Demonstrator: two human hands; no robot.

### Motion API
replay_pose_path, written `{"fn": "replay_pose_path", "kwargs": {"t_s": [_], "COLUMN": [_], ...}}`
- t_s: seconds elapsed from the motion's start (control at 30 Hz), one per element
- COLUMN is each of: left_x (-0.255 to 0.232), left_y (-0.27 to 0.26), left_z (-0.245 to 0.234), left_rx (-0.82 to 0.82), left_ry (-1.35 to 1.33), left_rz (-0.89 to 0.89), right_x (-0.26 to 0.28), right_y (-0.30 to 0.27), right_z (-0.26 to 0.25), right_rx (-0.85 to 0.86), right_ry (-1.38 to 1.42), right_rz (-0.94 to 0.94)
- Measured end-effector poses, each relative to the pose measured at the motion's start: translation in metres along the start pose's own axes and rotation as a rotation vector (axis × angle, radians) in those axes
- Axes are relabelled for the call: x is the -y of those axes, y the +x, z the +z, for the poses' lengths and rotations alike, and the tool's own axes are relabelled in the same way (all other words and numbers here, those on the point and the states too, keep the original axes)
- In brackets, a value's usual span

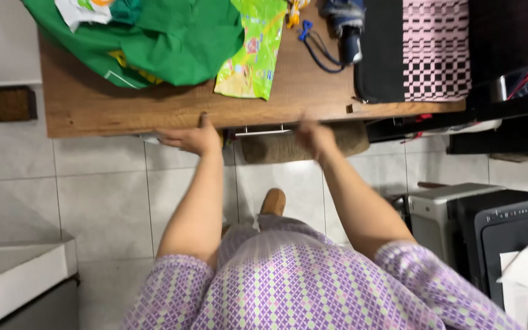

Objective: The person picks up a green snack packet and places it on a printer, then picks up a wipes pack and places it on the printer. They fold a green tote bag and set it aside, then place a blue plastic bag into a small perforated tray and move the tray to a chair. They place a tube of cream on the chair, gather small colorful toys and place them into a blue bucket, and finally place a small white object into the same bucket.

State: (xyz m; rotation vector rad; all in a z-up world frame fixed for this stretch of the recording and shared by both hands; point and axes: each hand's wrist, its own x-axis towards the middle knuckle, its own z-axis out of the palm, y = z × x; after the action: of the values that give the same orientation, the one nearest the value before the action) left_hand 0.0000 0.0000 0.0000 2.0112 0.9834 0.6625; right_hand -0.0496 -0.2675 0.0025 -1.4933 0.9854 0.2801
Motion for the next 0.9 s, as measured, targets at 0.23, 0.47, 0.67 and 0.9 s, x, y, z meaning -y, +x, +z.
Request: {"fn": "replay_pose_path", "kwargs": {"t_s": [0.23, 0.47, 0.67, 0.9], "left_x": [-0.073, -0.085, -0.088, -0.027], "left_y": [-0.003, 0.021, 0.021, 0.022], "left_z": [0.01, 0.048, 0.046, 0.076], "left_rx": [0.746, 1.006, 1.053, 0.766], "left_ry": [0.11, 0.57, 0.64, 0.287], "left_rz": [1.288, 1.317, 1.34, 1.476], "right_x": [0.06, 0.117, 0.124, 0.116], "right_y": [-0.038, -0.006, -0.011, 0.001], "right_z": [0.018, 0.039, 0.043, 0.042], "right_rx": [-0.073, -0.014, -0.018, -0.008], "right_ry": [-0.876, -1.161, -1.269, -1.259], "right_rz": [-1.16, -0.923, -0.841, -0.857]}}
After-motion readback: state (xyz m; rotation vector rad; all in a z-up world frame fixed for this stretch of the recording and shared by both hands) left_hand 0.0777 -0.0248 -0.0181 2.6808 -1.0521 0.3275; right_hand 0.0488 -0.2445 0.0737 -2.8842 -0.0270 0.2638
